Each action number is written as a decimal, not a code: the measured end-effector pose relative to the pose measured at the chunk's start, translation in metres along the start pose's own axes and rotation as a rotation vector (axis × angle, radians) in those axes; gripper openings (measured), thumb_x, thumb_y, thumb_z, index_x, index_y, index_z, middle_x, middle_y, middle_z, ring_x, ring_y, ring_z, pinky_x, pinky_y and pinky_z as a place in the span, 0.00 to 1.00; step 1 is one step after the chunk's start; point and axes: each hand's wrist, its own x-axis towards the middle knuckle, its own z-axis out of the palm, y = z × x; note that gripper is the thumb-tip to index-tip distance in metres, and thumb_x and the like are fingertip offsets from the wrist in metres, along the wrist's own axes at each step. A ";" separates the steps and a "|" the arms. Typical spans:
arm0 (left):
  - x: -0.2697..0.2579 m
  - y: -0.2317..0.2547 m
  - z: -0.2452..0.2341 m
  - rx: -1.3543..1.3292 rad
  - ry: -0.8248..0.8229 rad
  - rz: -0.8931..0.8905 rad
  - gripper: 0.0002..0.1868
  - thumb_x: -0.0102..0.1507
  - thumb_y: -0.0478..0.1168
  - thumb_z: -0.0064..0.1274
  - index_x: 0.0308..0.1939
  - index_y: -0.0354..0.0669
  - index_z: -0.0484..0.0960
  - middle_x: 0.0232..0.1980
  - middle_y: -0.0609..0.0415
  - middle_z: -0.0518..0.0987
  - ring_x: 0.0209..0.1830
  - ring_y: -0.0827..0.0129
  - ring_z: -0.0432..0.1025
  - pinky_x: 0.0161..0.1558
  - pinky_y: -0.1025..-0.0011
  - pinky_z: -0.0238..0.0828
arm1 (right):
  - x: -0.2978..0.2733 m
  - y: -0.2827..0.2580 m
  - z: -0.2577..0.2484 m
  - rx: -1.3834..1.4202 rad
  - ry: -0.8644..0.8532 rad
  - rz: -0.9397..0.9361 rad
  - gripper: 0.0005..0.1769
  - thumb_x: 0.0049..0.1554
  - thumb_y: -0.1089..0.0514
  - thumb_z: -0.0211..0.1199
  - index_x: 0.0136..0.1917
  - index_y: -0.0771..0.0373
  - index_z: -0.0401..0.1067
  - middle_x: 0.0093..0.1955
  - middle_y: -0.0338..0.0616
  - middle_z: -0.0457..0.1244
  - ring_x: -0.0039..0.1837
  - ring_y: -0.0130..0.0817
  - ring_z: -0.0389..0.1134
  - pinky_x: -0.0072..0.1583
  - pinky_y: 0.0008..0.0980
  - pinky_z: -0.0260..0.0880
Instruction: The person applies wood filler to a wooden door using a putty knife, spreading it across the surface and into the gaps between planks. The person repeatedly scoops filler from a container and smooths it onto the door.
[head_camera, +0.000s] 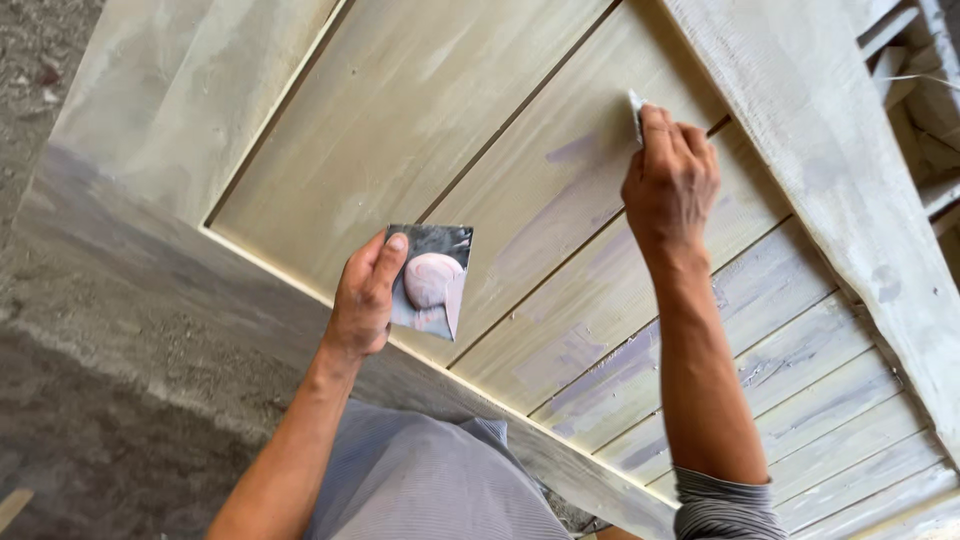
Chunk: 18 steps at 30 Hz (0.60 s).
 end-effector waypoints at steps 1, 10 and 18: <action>0.001 0.002 -0.002 0.002 0.003 -0.004 0.18 0.75 0.48 0.43 0.49 0.35 0.77 0.42 0.57 0.78 0.40 0.78 0.72 0.44 0.76 0.74 | 0.002 -0.005 0.004 0.021 -0.010 0.056 0.18 0.61 0.70 0.58 0.64 0.67 0.73 0.57 0.53 0.71 0.55 0.45 0.71 0.58 0.42 0.71; 0.003 0.020 -0.018 -0.087 0.006 -0.010 0.17 0.74 0.48 0.42 0.47 0.36 0.76 0.41 0.57 0.78 0.39 0.77 0.73 0.42 0.75 0.74 | -0.045 -0.115 -0.008 0.330 -0.233 -0.018 0.19 0.55 0.69 0.57 0.60 0.65 0.72 0.56 0.50 0.72 0.54 0.48 0.70 0.53 0.46 0.71; -0.001 0.024 -0.037 -0.115 0.011 -0.009 0.16 0.76 0.47 0.42 0.46 0.36 0.76 0.39 0.57 0.77 0.37 0.77 0.72 0.39 0.76 0.73 | 0.049 -0.004 0.006 0.050 0.013 0.091 0.20 0.60 0.73 0.58 0.65 0.68 0.73 0.62 0.52 0.70 0.60 0.48 0.70 0.60 0.44 0.68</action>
